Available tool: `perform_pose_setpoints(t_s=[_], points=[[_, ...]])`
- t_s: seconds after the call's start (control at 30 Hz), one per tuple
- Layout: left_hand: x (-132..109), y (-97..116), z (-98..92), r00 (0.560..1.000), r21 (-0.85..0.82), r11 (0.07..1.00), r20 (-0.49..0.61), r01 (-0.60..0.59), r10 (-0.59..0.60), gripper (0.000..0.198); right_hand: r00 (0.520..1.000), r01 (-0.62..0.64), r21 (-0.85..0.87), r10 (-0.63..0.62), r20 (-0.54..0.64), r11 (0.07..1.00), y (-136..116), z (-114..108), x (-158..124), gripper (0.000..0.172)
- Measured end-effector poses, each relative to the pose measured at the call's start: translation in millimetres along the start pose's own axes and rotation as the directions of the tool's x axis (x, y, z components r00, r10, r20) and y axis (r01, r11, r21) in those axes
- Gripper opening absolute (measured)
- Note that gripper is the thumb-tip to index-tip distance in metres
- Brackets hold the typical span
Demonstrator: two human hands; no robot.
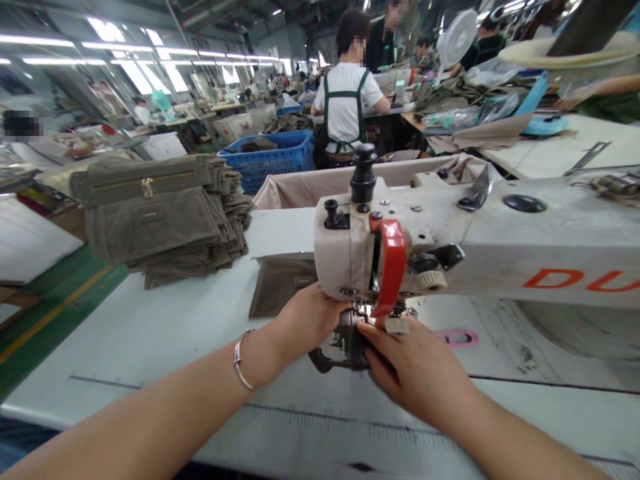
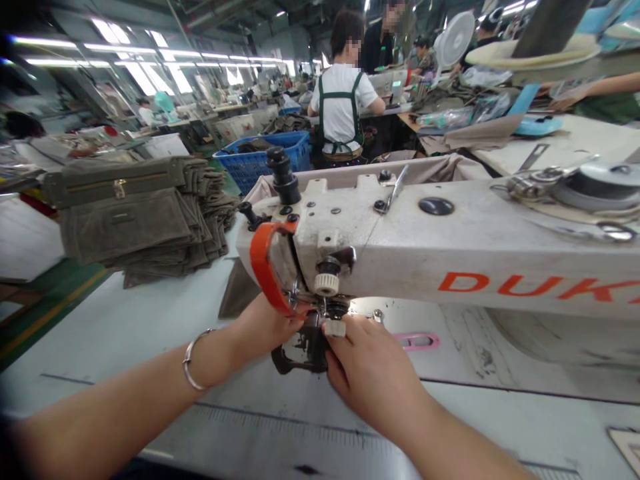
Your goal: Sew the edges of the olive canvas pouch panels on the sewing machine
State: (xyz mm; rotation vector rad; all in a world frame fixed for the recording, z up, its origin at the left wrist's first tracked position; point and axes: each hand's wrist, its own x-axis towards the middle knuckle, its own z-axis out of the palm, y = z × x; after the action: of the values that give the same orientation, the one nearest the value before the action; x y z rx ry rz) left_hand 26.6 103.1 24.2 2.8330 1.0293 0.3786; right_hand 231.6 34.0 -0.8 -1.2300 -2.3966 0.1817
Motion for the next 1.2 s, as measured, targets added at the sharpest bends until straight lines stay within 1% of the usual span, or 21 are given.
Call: perform_pose_setpoints(t_s=[0.07,0.13,0.27,0.33,0.4,0.47,0.53,0.6,0.73,0.83,0.87,0.9,0.93,0.97,1.0,1.03,1.07,1.1,1.13,1.17,1.2], points=[[-3,14,-10.2,0.997,-0.009,0.999,0.073,0.033,-0.033,0.037,1.0,0.016,0.026,-0.016,-0.008,1.0,-1,-1,-1,0.031],[-6,23,-19.1,0.993,-0.041,0.997,0.104,0.065,-0.061,0.037,0.999,0.047,0.049,-0.047,0.004,0.998,-2,-1,0,0.033],[-7,26,-31.1,0.971,-0.222,0.959,0.199,0.176,-0.132,0.03,0.994,0.075,0.026,-0.076,0.074,0.997,-5,-3,1,0.039],[-6,26,-32.8,0.97,-0.299,0.933,0.198,0.2,-0.144,0.033,0.994,0.065,0.015,-0.066,0.088,0.998,-6,-3,1,0.041],[-5,29,-31.0,0.979,-0.286,0.941,0.149,0.179,-0.141,0.035,0.994,0.06,0.012,-0.061,0.089,0.998,-6,-3,1,0.043],[-6,35,-26.6,0.986,-0.21,0.967,0.112,0.144,-0.122,0.036,0.994,0.057,0.022,-0.059,0.095,0.998,-6,-3,0,0.043],[-8,41,-21.5,0.992,-0.129,0.987,0.087,0.099,-0.088,0.036,0.993,0.056,0.043,-0.06,0.101,0.998,-5,-2,0,0.041],[-10,47,-17.6,0.993,-0.07,0.994,0.087,0.08,-0.074,0.035,0.993,0.053,0.053,-0.058,0.104,0.997,-5,-2,0,0.04],[-11,54,-19.0,0.989,-0.026,0.994,0.106,0.103,-0.099,0.029,0.995,0.038,0.048,-0.042,0.091,0.998,-4,0,0,0.037],[-19,52,-27.3,0.983,-0.1,0.984,0.124,0.148,-0.136,0.023,0.995,0.011,0.053,-0.016,0.095,0.999,-5,1,0,0.028],[-24,50,-30.1,0.978,-0.125,0.974,0.122,0.187,-0.172,0.023,0.995,0.003,0.052,-0.009,0.101,0.999,-5,0,0,0.025],[-32,46,-32.2,0.966,-0.122,0.961,0.098,0.249,-0.238,0.025,0.994,-0.002,0.048,-0.003,0.109,0.999,-5,0,0,0.025],[-40,40,-33.4,0.944,-0.091,0.94,0.053,0.329,-0.326,0.029,0.993,-0.005,0.042,0.0,0.119,0.999,-5,0,0,0.026],[-50,34,-33.6,0.907,-0.046,0.906,0.0,0.422,-0.422,0.035,0.992,-0.005,0.032,0.001,0.126,0.999,-5,0,0,0.028],[-60,27,-32.8,0.856,-0.007,0.858,-0.052,0.514,-0.514,0.04,0.991,-0.002,0.022,-0.001,0.132,1.0,-5,0,0,0.031],[-68,21,-31.3,0.804,0.006,0.807,-0.083,0.591,-0.589,0.042,0.991,0.003,0.014,-0.005,0.137,1.0,-5,0,-1,0.035],[-75,15,-29.2,0.755,-0.02,0.759,-0.088,0.651,-0.649,0.04,0.991,0.008,0.007,-0.009,0.133,1.0,-5,1,-1,0.037],[-80,11,-27.1,0.712,-0.097,0.714,-0.059,0.693,-0.699,0.036,0.992,0.014,0.001,-0.014,0.122,1.0,-5,1,-1,0.038],[-83,9,-25.3,0.674,-0.233,0.655,0.004,0.719,-0.738,0.032,0.994,0.021,-0.002,-0.021,0.107,1.0,-5,1,-2,0.038],[-83,9,-23.8,0.638,-0.416,0.554,0.087,0.721,-0.765,0.029,0.995,0.03,-0.003,-0.03,0.094,1.0,-6,1,-2,0.038],[-81,11,-22.7,0.611,-0.611,0.398,0.181,0.684,-0.771,0.028,0.996,0.044,-0.001,-0.044,0.078,0.999,-6,1,-2,0.037]])
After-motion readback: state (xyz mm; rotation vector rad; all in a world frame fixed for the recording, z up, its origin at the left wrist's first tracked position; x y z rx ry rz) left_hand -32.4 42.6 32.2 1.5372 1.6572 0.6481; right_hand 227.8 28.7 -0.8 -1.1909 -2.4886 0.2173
